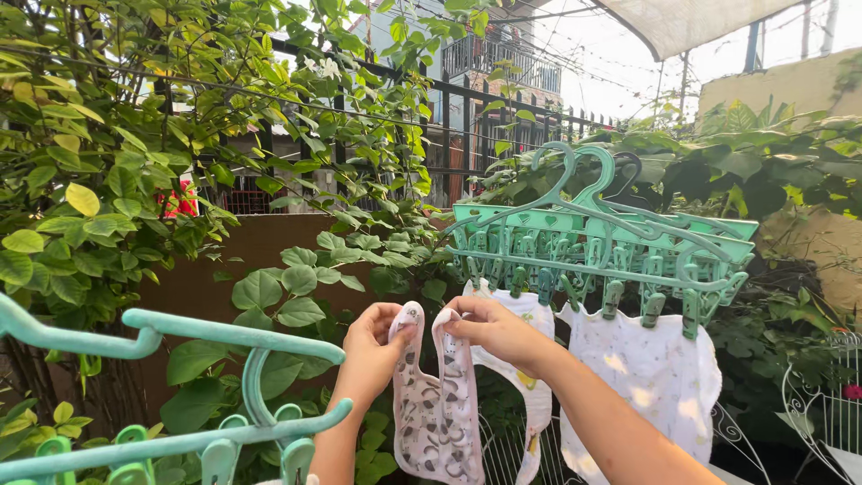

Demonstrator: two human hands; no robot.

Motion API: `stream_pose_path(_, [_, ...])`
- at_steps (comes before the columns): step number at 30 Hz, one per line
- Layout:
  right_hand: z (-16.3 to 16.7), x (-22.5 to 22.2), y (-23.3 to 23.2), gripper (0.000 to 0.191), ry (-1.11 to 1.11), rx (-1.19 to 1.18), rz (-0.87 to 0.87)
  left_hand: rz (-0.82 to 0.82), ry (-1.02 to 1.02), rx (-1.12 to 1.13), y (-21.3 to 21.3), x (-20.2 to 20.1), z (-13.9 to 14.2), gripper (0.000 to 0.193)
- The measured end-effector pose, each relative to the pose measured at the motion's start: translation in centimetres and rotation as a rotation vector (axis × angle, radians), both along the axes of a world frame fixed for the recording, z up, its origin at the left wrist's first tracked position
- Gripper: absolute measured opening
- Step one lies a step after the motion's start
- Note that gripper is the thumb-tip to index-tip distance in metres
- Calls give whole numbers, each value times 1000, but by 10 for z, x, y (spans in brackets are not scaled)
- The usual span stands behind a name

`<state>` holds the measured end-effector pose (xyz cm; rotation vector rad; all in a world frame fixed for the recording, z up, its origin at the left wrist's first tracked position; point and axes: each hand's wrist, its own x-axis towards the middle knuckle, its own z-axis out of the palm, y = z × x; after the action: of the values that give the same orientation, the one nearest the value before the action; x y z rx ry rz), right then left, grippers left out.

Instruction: The person takes baby clothes one at a time from a laundry basket, opens the clips of green multi-clip hangers, and secures each garment to the hanger. They also slide a white garment onto a black hanger, then hang the loaded hangers on a line and adjust the hung clothes.

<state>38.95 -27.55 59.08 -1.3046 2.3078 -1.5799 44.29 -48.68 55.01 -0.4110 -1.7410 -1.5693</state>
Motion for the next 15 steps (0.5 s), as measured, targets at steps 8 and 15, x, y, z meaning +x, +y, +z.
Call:
stream_pose_path(8, [-4,6,0,21,-84,-43,-61,-264,-151,-85,5,1,-3,31])
stream_pose_path(15, [4,11,-2,26,147,15,-157,-237,-123,-70,15,-5,-8,31])
